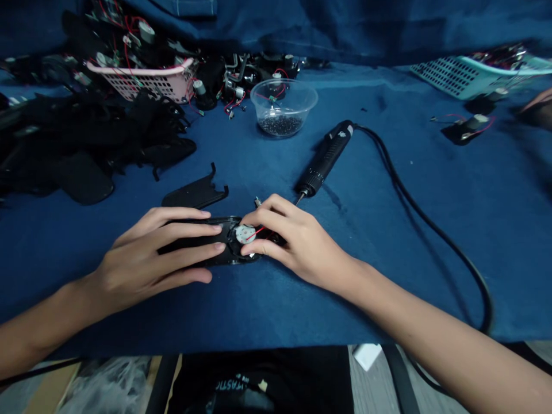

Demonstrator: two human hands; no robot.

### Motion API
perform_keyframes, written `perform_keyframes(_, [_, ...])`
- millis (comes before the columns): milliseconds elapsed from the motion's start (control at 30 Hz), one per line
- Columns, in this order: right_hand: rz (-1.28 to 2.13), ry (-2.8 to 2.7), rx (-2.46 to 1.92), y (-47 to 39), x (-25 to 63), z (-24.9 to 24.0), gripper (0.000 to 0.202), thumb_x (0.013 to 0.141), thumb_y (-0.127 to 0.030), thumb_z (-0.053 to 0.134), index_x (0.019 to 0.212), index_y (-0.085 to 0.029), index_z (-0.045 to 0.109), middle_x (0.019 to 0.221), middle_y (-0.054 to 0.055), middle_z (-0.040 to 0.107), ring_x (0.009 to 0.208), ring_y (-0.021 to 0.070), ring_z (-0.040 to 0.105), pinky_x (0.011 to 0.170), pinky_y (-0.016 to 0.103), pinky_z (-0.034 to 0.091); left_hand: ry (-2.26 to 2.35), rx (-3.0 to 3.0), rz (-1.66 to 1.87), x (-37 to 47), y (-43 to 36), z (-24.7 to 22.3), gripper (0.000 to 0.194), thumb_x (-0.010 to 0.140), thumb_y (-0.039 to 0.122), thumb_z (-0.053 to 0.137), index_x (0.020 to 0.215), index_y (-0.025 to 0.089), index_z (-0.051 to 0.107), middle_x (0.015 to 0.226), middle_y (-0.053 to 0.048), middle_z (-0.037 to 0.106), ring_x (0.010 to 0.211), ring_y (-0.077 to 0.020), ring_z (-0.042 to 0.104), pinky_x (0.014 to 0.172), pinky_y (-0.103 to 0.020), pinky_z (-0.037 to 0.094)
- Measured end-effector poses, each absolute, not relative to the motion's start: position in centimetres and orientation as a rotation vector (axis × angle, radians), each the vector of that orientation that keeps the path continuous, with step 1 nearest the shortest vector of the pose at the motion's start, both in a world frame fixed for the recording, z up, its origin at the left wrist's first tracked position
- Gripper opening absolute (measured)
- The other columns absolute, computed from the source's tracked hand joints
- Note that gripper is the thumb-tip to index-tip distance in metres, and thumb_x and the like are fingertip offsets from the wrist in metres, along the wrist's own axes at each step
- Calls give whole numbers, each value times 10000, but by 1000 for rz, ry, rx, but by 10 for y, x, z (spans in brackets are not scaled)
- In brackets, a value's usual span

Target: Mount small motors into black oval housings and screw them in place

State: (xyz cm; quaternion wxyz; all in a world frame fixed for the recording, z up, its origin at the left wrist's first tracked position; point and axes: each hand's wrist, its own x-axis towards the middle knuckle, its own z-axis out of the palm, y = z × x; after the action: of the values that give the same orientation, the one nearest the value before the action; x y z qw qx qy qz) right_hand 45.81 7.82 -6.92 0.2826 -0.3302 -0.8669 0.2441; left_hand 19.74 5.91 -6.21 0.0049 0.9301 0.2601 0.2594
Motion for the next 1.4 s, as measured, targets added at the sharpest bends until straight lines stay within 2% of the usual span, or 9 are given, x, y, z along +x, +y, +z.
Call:
perform_keyframes(400, [656,-2318,-882,79,458,-70,308,840,-364,624,1095,-191,625,1023,78,611,969,177,599,875,310,504,789,2905,701,196,60,-61,332,875,338,645,1180,209,617,1179,-31,649,1215,-248,505,946,-400,468])
perform_keyframes(733, [665,-2322,-850,80,459,-69,325,826,-350,646,1083,-154,621,995,76,610,925,157,593,847,292,498,692,2986,732,201,57,-57,288,912,242,610,1185,149,594,1160,-38,669,1153,-204,564,869,-351,456])
perform_keyframes(1000, [655,-2322,-844,79,458,-70,321,815,-327,661,1083,-154,622,991,70,605,919,155,592,861,292,498,735,2983,671,201,52,-62,308,933,248,587,1221,140,572,1192,-45,653,1185,-200,533,884,-368,432])
perform_keyframes(1100, [657,-2311,-848,79,458,-71,316,818,-327,658,1087,-164,624,1011,69,603,948,158,596,912,301,490,767,2970,656,202,51,-63,305,942,257,571,1226,147,567,1186,-41,653,1186,-190,531,890,-365,427])
perform_keyframes(1167, [669,-2307,-845,79,459,-71,375,810,-369,660,1125,-171,611,1063,79,599,1009,171,590,960,313,477,766,2955,656,202,51,-64,302,944,257,566,1226,148,564,1179,-42,654,1187,-186,532,889,-360,428])
perform_keyframes(1300, [668,-2401,-858,77,459,-70,701,735,-512,689,1317,-176,490,1229,104,571,1178,224,528,1021,353,446,747,2948,674,201,53,-64,306,934,253,576,1219,143,565,1155,-55,656,1181,-194,541,891,-357,437])
perform_keyframes(1400, [601,-2486,-909,76,458,-69,717,763,-545,643,1345,-168,461,1252,106,572,1234,240,489,1053,379,417,721,2972,668,200,55,-63,311,928,252,581,1222,151,567,1146,-63,656,1174,-205,549,898,-358,436])
